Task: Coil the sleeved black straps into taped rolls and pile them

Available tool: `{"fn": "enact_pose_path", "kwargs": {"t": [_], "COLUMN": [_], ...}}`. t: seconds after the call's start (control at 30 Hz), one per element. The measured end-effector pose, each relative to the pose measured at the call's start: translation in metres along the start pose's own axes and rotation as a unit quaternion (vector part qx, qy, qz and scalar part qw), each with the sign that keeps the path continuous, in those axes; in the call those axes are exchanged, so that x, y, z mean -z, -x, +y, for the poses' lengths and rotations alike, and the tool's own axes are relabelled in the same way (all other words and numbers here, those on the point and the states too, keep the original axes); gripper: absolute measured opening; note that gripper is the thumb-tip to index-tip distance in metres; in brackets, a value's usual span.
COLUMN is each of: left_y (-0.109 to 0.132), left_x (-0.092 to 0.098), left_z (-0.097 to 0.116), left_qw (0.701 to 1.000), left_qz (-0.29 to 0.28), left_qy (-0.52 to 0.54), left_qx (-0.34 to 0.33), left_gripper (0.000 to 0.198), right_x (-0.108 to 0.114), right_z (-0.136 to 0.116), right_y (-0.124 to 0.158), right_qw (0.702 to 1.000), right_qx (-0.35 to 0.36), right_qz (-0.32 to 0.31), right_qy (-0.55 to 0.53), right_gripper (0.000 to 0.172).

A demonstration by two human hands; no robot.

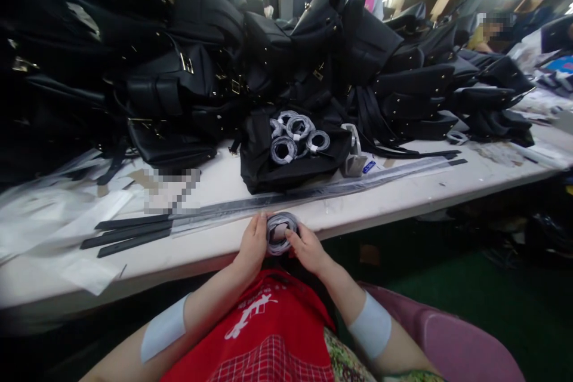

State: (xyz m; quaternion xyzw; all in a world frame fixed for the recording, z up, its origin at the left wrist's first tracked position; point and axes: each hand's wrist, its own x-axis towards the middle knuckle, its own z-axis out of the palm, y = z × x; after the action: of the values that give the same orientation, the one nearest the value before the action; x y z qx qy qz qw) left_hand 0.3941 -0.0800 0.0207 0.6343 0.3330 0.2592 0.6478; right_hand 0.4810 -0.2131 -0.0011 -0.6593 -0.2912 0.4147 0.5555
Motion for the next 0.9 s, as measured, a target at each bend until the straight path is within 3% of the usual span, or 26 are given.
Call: {"fn": "enact_pose_path", "kwargs": {"t": [0.1, 0.2, 0.27, 0.4, 0.57, 0.7, 0.9], "left_y": [0.007, 0.015, 0.025, 0.05, 0.068, 0.064, 0.067], "left_x": [0.018, 0.034, 0.041, 0.061, 0.098, 0.12, 0.138], "left_z": [0.004, 0.01, 0.009, -0.008, -0.039, -0.039, -0.018], "left_qw": [0.982, 0.925, 0.902, 0.923, 0.97, 0.969, 0.95], "left_qz": [-0.15, -0.33, -0.373, -0.313, -0.217, -0.233, -0.27], "left_qy": [-0.108, -0.171, -0.192, -0.202, -0.112, -0.064, -0.157], "left_qx": [-0.037, -0.076, -0.1, -0.1, -0.017, 0.041, -0.014], "left_gripper": [0.03, 0.028, 0.034, 0.037, 0.028, 0.03, 0.028], "right_x": [0.022, 0.029, 0.021, -0.011, -0.044, -0.059, -0.084], "right_z": [-0.026, -0.044, -0.045, -0.032, -0.009, -0.003, -0.026], "right_y": [0.002, 0.0, -0.002, 0.003, 0.017, 0.011, -0.012], "right_qw": [0.978, 0.917, 0.895, 0.898, 0.908, 0.916, 0.888], "right_qx": [-0.047, -0.05, -0.033, -0.001, 0.005, -0.002, -0.003], "right_qz": [-0.131, -0.292, -0.325, -0.302, -0.241, -0.26, -0.374], "right_qy": [0.153, 0.268, 0.303, 0.321, 0.342, 0.305, 0.268], "right_gripper": [0.044, 0.035, 0.033, 0.04, 0.04, 0.038, 0.036]}}
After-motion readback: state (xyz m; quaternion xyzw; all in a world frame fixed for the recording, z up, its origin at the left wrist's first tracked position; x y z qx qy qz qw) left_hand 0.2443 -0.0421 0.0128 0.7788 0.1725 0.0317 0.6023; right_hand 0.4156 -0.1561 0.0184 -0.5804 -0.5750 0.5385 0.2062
